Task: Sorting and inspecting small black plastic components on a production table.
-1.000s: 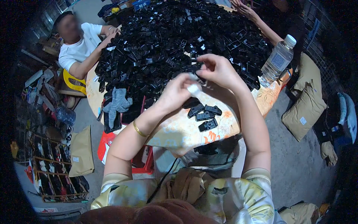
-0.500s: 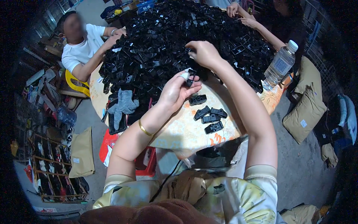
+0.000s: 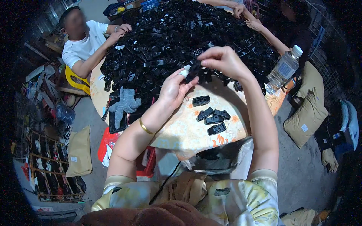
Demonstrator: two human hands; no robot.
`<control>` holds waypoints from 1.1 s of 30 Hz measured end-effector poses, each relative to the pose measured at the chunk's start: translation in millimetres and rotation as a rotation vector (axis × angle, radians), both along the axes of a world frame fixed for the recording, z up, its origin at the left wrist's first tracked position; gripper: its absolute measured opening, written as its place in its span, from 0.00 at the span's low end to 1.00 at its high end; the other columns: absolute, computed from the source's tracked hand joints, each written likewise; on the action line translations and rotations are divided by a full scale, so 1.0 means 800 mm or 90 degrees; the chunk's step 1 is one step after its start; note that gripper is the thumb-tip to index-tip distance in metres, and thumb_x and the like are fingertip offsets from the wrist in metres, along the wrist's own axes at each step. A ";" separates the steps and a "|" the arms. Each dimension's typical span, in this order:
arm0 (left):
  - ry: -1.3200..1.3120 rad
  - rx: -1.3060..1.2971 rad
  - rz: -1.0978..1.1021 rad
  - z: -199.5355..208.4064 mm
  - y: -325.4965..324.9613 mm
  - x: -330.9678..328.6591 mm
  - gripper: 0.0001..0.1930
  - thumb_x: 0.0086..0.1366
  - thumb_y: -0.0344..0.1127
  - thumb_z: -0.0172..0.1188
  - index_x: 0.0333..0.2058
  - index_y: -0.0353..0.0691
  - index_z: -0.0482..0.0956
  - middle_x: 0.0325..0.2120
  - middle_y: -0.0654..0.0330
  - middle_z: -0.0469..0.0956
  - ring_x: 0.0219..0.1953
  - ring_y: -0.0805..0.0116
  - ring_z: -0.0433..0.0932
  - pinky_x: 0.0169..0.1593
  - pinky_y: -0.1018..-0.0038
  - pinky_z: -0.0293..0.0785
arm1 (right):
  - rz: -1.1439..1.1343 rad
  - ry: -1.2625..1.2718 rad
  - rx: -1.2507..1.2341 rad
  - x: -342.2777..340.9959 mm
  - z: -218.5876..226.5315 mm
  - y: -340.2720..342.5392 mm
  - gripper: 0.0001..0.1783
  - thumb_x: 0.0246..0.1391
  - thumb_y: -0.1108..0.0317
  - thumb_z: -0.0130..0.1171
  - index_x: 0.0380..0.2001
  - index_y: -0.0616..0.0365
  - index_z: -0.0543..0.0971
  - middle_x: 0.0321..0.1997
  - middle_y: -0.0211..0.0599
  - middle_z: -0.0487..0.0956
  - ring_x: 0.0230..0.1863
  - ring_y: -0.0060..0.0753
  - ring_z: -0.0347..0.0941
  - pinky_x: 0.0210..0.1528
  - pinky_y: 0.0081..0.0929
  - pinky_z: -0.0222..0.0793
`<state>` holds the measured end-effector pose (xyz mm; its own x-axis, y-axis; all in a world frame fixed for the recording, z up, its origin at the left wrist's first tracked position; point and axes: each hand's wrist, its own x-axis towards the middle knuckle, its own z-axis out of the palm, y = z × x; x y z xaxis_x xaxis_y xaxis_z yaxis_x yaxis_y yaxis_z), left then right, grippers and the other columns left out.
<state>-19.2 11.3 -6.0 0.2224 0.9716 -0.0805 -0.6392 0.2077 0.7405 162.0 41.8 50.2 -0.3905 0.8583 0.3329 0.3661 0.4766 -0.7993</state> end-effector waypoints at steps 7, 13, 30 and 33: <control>0.061 0.045 -0.035 -0.001 -0.003 0.003 0.14 0.65 0.27 0.41 0.47 0.27 0.67 0.40 0.54 0.72 0.41 0.66 0.75 0.49 0.71 0.74 | -0.020 -0.097 0.209 -0.008 -0.031 -0.033 0.08 0.42 0.78 0.63 0.30 0.60 0.81 0.32 0.33 0.75 0.33 0.26 0.72 0.33 0.20 0.68; 0.094 0.090 -0.048 -0.007 -0.003 0.007 0.14 0.67 0.30 0.45 0.47 0.28 0.68 0.42 0.52 0.73 0.43 0.67 0.75 0.49 0.71 0.75 | -0.037 -0.057 0.285 -0.013 -0.043 -0.040 0.09 0.41 0.80 0.63 0.30 0.59 0.80 0.32 0.34 0.73 0.33 0.28 0.72 0.32 0.20 0.68; 0.719 0.473 -0.035 -0.011 -0.019 0.013 0.16 0.59 0.31 0.56 0.46 0.35 0.71 0.34 0.55 0.77 0.38 0.65 0.77 0.43 0.72 0.71 | -0.030 0.135 -0.154 0.025 -0.034 -0.012 0.17 0.54 0.60 0.57 0.41 0.62 0.77 0.34 0.33 0.80 0.31 0.17 0.73 0.32 0.13 0.68; 0.769 0.607 -0.101 -0.015 -0.025 0.016 0.16 0.55 0.32 0.57 0.43 0.35 0.74 0.33 0.49 0.77 0.39 0.56 0.76 0.43 0.67 0.71 | -0.101 -0.064 0.032 0.010 -0.031 0.015 0.17 0.53 0.67 0.57 0.44 0.64 0.75 0.36 0.37 0.80 0.34 0.22 0.76 0.37 0.20 0.71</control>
